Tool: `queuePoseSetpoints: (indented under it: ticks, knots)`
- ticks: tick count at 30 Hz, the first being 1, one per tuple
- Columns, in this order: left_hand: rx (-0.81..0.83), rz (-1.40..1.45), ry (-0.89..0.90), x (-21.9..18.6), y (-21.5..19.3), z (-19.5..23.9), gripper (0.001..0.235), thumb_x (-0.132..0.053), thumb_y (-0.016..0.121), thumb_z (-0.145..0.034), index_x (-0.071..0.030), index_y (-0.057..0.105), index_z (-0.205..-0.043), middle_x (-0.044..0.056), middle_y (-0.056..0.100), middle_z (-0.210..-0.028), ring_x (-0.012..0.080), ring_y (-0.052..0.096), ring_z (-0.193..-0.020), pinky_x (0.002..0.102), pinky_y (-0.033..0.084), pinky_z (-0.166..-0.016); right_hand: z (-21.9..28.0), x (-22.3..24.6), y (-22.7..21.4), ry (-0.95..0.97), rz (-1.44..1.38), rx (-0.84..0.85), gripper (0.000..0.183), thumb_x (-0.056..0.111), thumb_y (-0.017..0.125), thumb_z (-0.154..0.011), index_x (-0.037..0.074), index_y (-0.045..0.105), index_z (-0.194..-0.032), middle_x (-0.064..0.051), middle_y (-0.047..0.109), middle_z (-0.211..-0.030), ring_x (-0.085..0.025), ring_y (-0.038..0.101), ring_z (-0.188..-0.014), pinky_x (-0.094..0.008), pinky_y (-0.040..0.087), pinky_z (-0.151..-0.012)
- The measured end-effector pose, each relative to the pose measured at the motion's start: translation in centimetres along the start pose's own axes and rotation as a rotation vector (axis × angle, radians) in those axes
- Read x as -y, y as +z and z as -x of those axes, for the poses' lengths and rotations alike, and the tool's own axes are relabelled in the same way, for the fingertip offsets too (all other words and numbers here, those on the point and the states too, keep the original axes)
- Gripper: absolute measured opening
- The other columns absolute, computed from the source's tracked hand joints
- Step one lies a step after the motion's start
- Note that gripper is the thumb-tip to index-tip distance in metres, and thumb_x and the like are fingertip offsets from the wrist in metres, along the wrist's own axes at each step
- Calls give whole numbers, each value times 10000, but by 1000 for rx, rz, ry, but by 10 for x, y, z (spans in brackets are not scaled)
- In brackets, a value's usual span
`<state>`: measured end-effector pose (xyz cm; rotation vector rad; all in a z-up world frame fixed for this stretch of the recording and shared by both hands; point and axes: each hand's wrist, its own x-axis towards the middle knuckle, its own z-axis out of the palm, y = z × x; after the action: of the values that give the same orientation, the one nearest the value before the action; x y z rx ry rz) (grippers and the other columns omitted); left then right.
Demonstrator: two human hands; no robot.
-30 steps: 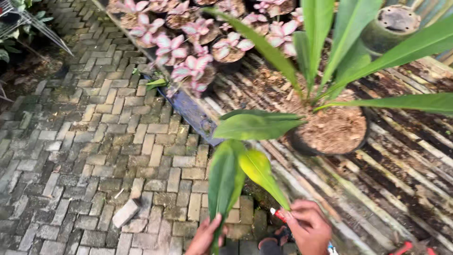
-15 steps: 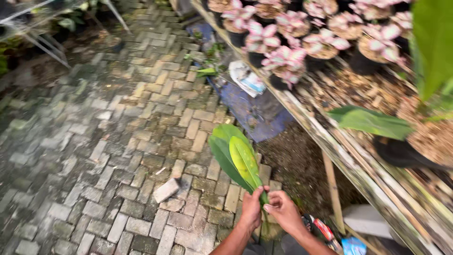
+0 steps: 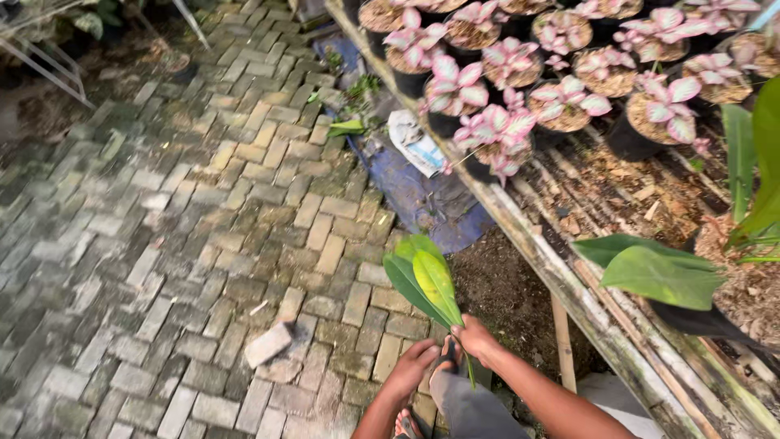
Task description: The person moves several potted plants on a bamboo rack, lifting and repositioning them to different spots. They handle a large-leafed plant, a small flowering plant, and a few others, placing them among other pots.
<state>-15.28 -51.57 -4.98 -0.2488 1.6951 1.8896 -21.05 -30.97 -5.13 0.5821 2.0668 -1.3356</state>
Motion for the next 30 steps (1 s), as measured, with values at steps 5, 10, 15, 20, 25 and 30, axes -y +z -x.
queuePoseSetpoints:
  ticks: [5, 10, 15, 20, 25, 30]
  knots:
    - [-159, 152, -331, 0, -20, 17, 518, -369, 622, -930, -181, 619, -1413, 32, 693, -1269, 158, 665, -1103, 322, 482, -928, -91, 75, -44, -171, 62, -21, 253, 189, 542, -1056, -25, 624, -1165, -148, 687, -885, -221, 656, -729, -423, 528, -725]
    - [-191, 211, -277, -18, -16, 3, 542, -324, 626, -946, -101, 570, -1436, 64, 716, -1294, 177, 652, -1085, 302, 490, -909, -86, 136, -78, -559, 255, -466, 720, 238, 680, -947, -31, 328, -1515, -252, 519, -1481, -402, 574, -1272, -518, 446, -1038]
    - [-21, 83, -166, -30, 27, -17, 538, -300, 598, -965, -56, 538, -1441, 114, 708, -1313, 213, 679, -1116, 338, 522, -959, 40, 41, -73, -606, -330, -525, 447, 236, 573, -1042, 43, 545, -1444, -130, 703, -1312, -201, 672, -1213, -348, 532, -1026]
    - [189, -43, -81, -64, 96, -43, 532, -306, 578, -976, -54, 525, -1442, 139, 703, -1340, 222, 697, -1172, 354, 537, -994, 139, -112, -174, -453, -435, -1238, 421, 397, 451, -1113, 29, 593, -1260, -73, 677, -1142, -165, 622, -1051, -292, 482, -946]
    - [370, -63, 239, -88, 198, -101, 513, -339, 499, -1037, -36, 499, -1451, 97, 635, -1414, 200, 615, -1267, 342, 471, -1040, 196, -222, -339, -209, -822, -1385, 698, 500, 369, -1075, 75, 262, -1617, -166, 402, -1615, -277, 431, -1434, -376, 397, -1130]
    - [185, -60, 303, -80, 328, -152, 499, -300, 555, -1112, 114, 586, -1388, 366, 530, -1250, 478, 497, -1110, 523, 452, -980, 194, -237, -472, -229, -904, -1616, 738, 532, 423, -1058, 81, 254, -1618, -166, 415, -1605, -287, 458, -1410, -418, 362, -1136]
